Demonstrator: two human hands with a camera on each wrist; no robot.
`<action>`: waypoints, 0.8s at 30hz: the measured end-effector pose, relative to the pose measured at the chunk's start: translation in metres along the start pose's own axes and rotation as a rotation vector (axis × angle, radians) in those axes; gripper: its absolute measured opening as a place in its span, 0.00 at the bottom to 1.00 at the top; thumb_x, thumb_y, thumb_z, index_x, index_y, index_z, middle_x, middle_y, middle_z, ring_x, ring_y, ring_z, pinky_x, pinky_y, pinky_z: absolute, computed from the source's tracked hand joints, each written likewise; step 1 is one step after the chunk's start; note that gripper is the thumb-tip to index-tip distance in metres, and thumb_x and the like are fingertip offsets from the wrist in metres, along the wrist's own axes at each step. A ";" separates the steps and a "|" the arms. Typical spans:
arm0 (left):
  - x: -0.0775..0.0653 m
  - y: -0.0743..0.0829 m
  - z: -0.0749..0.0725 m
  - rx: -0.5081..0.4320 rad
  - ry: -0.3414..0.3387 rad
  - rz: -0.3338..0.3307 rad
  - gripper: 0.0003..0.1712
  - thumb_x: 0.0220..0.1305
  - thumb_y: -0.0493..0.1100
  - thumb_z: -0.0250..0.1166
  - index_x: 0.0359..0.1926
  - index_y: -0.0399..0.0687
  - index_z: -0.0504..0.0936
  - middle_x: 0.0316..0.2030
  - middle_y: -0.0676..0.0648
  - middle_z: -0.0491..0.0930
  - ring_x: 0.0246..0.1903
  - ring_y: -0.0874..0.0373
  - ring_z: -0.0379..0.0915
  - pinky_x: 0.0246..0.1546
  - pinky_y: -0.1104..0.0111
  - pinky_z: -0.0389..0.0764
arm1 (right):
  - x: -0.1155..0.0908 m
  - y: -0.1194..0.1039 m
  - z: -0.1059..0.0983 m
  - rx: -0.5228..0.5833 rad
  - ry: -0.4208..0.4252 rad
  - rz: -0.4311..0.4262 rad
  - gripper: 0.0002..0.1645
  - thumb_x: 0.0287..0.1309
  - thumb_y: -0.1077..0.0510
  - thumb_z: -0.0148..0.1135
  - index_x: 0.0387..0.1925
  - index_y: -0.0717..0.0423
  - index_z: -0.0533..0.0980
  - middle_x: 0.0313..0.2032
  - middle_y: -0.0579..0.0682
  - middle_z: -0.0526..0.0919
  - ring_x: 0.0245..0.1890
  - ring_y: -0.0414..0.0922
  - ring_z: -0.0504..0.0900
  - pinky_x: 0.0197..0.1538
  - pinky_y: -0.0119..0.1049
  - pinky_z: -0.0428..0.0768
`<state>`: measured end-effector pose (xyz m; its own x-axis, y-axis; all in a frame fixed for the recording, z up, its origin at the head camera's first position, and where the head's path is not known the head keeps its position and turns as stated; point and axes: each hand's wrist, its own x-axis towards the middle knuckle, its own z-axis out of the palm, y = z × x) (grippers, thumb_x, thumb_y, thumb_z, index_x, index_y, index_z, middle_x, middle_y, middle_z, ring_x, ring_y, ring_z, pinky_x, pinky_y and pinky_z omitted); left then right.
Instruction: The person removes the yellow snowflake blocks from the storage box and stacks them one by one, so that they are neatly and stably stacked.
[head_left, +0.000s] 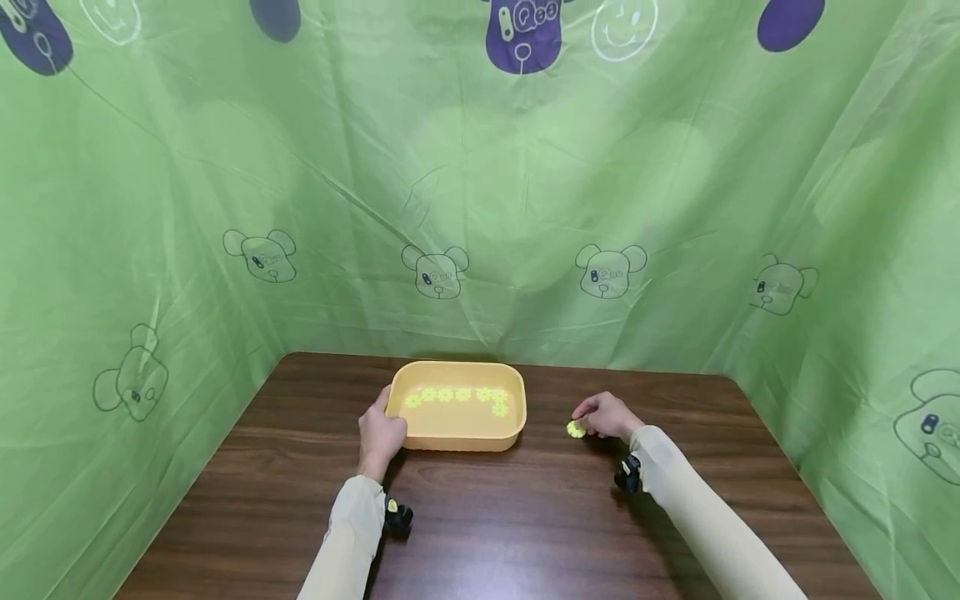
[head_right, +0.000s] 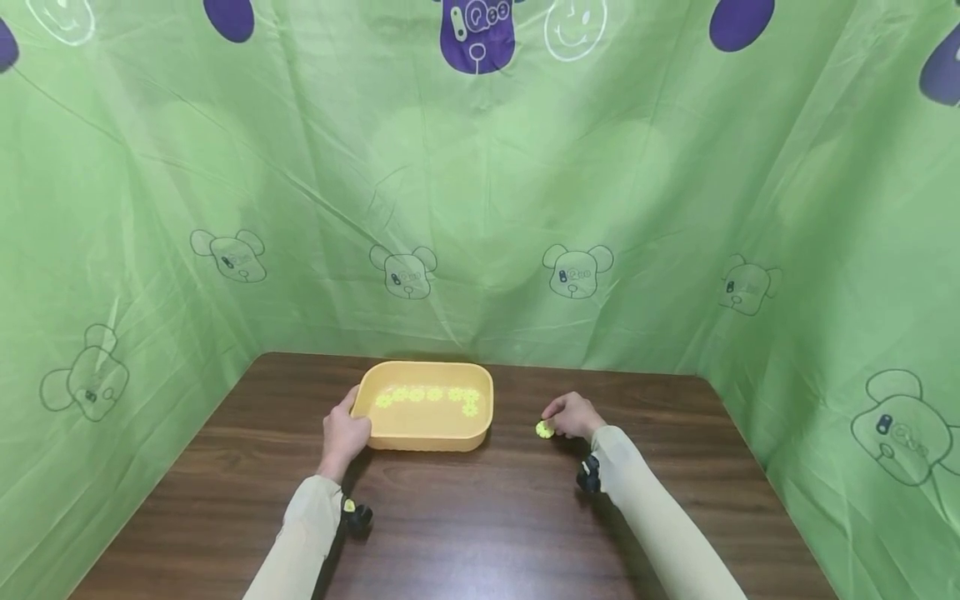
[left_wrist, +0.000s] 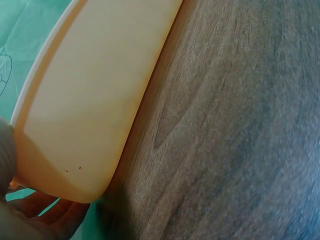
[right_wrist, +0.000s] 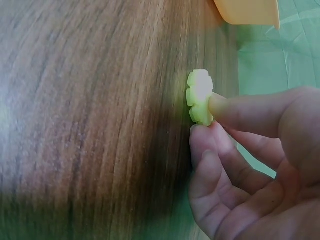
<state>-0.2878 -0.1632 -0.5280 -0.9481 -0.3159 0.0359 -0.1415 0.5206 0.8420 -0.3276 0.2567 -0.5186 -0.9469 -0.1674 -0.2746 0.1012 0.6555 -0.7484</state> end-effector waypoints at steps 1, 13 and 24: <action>0.000 0.000 0.000 0.001 0.000 0.001 0.43 0.54 0.32 0.53 0.75 0.49 0.67 0.67 0.34 0.73 0.61 0.37 0.71 0.58 0.46 0.74 | 0.000 -0.001 0.000 0.003 0.005 0.004 0.07 0.60 0.67 0.64 0.40 0.63 0.84 0.26 0.51 0.84 0.26 0.43 0.78 0.28 0.34 0.75; -0.003 -0.003 0.002 0.016 0.011 0.025 0.42 0.53 0.32 0.53 0.73 0.49 0.69 0.63 0.33 0.77 0.54 0.39 0.74 0.53 0.48 0.76 | -0.003 0.002 0.005 -0.006 0.036 0.016 0.04 0.60 0.67 0.64 0.36 0.62 0.84 0.25 0.51 0.83 0.25 0.42 0.77 0.26 0.33 0.74; 0.000 -0.003 0.002 0.023 0.042 0.040 0.41 0.53 0.32 0.54 0.72 0.49 0.71 0.62 0.34 0.77 0.54 0.37 0.75 0.53 0.47 0.76 | -0.001 -0.001 0.006 -0.021 0.059 0.006 0.03 0.59 0.67 0.65 0.35 0.62 0.84 0.24 0.51 0.83 0.23 0.42 0.77 0.26 0.33 0.75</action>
<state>-0.2877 -0.1629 -0.5316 -0.9405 -0.3272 0.0922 -0.1107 0.5511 0.8271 -0.3253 0.2518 -0.5212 -0.9627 -0.1205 -0.2424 0.1007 0.6718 -0.7339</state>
